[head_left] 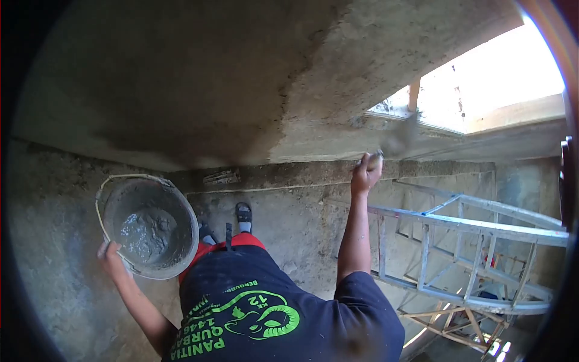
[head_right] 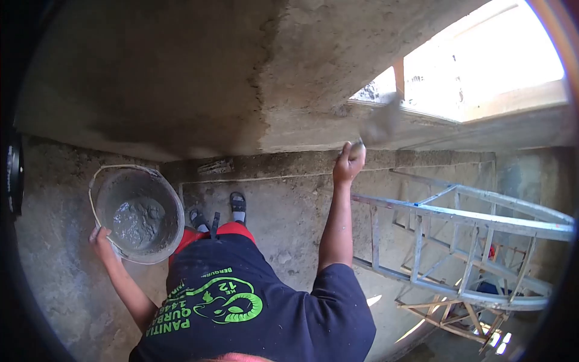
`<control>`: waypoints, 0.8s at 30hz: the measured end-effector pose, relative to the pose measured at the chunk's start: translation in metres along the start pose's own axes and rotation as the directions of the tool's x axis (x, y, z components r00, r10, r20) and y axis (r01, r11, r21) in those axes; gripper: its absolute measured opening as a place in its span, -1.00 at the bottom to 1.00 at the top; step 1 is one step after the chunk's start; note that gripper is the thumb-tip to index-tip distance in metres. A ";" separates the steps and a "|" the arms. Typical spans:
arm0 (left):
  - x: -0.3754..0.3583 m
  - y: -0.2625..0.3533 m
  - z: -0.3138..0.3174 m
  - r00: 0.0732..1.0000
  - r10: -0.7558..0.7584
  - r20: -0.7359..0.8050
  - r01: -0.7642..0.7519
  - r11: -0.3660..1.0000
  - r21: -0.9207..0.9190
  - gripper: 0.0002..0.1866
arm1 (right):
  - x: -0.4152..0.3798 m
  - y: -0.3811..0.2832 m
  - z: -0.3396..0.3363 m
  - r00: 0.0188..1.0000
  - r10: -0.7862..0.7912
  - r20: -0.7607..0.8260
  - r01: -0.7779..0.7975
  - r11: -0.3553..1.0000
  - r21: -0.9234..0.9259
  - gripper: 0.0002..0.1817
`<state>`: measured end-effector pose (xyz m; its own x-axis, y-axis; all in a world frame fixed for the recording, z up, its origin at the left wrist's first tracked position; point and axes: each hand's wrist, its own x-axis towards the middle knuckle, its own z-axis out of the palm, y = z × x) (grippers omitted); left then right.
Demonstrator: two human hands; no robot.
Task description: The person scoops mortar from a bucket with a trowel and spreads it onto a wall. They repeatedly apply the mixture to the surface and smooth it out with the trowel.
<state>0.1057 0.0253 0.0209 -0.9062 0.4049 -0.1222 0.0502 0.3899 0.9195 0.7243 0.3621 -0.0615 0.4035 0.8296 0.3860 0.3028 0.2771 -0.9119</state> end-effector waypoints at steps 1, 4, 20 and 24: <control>-0.003 -0.003 -0.006 1.000 -0.019 0.018 0.019 1.000 0.013 -0.70 | -0.004 0.028 0.002 0.996 0.000 -0.091 0.015 0.987 0.162 -0.73; -0.016 0.023 0.006 0.997 -0.080 -0.008 0.079 0.996 -0.046 -0.72 | 0.009 0.022 -0.001 0.883 0.464 0.074 -0.454 0.883 -0.121 -0.77; -0.012 0.012 -0.008 0.998 -0.063 0.003 0.062 0.997 0.053 -0.59 | -0.003 0.009 -0.002 0.867 0.499 0.014 -0.468 0.823 -0.323 -0.63; -0.008 0.009 -0.006 0.998 -0.054 0.009 0.054 0.997 0.058 -0.62 | -0.028 0.004 -0.014 0.945 0.327 -0.003 -0.327 0.945 -0.028 -0.74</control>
<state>0.1104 0.0204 0.0320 -0.9039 0.3901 -0.1752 0.0258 0.4586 0.8883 0.7263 0.3335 -0.0735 0.4830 0.8730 0.0672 0.1785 -0.0230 -0.9837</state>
